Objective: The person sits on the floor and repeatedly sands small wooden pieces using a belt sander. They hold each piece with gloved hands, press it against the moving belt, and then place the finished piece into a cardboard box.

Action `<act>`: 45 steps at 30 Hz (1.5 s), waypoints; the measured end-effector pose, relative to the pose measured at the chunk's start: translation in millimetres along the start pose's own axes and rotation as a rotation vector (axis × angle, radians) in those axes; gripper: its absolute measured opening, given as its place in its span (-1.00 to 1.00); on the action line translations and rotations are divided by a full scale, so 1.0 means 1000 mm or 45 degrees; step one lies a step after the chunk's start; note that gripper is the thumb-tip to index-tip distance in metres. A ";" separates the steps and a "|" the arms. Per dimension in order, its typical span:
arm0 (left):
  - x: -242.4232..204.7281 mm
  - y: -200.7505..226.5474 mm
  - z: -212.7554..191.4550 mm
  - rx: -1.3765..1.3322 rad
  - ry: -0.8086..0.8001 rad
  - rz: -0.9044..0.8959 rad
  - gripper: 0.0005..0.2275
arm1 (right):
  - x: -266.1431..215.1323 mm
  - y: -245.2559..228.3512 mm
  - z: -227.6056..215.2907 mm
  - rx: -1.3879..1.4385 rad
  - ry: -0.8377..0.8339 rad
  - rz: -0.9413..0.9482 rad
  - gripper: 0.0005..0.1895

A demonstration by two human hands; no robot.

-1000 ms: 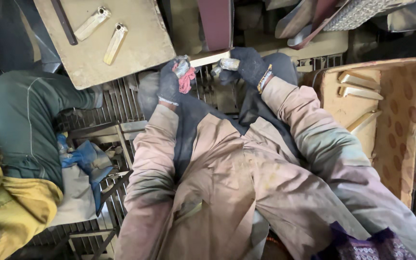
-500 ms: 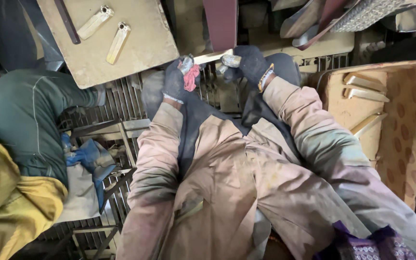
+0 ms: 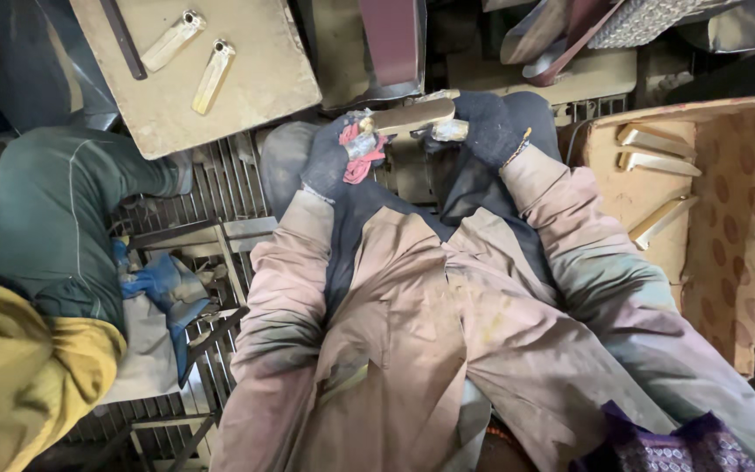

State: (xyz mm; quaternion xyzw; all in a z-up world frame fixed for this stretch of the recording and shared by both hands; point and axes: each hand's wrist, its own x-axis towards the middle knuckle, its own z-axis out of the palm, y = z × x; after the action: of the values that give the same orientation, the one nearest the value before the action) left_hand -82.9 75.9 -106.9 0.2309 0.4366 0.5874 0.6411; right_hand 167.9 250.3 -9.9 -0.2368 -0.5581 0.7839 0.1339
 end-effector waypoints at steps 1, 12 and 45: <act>0.001 0.004 0.004 0.019 -0.004 0.003 -0.75 | 0.000 -0.001 0.000 0.002 0.003 -0.007 -0.75; 0.047 -0.005 -0.002 0.026 0.030 0.086 -0.71 | 0.008 -0.001 -0.001 0.119 0.146 0.027 -0.75; 0.062 -0.101 -0.071 0.220 0.213 0.337 -0.80 | 0.027 0.039 0.001 0.187 0.247 0.072 -0.75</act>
State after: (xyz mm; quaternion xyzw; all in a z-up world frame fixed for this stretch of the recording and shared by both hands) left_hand -90.8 99.1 -243.2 0.2909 0.5030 0.6441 0.4975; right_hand 146.4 249.3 -52.8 -0.3169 -0.4767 0.7994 0.1823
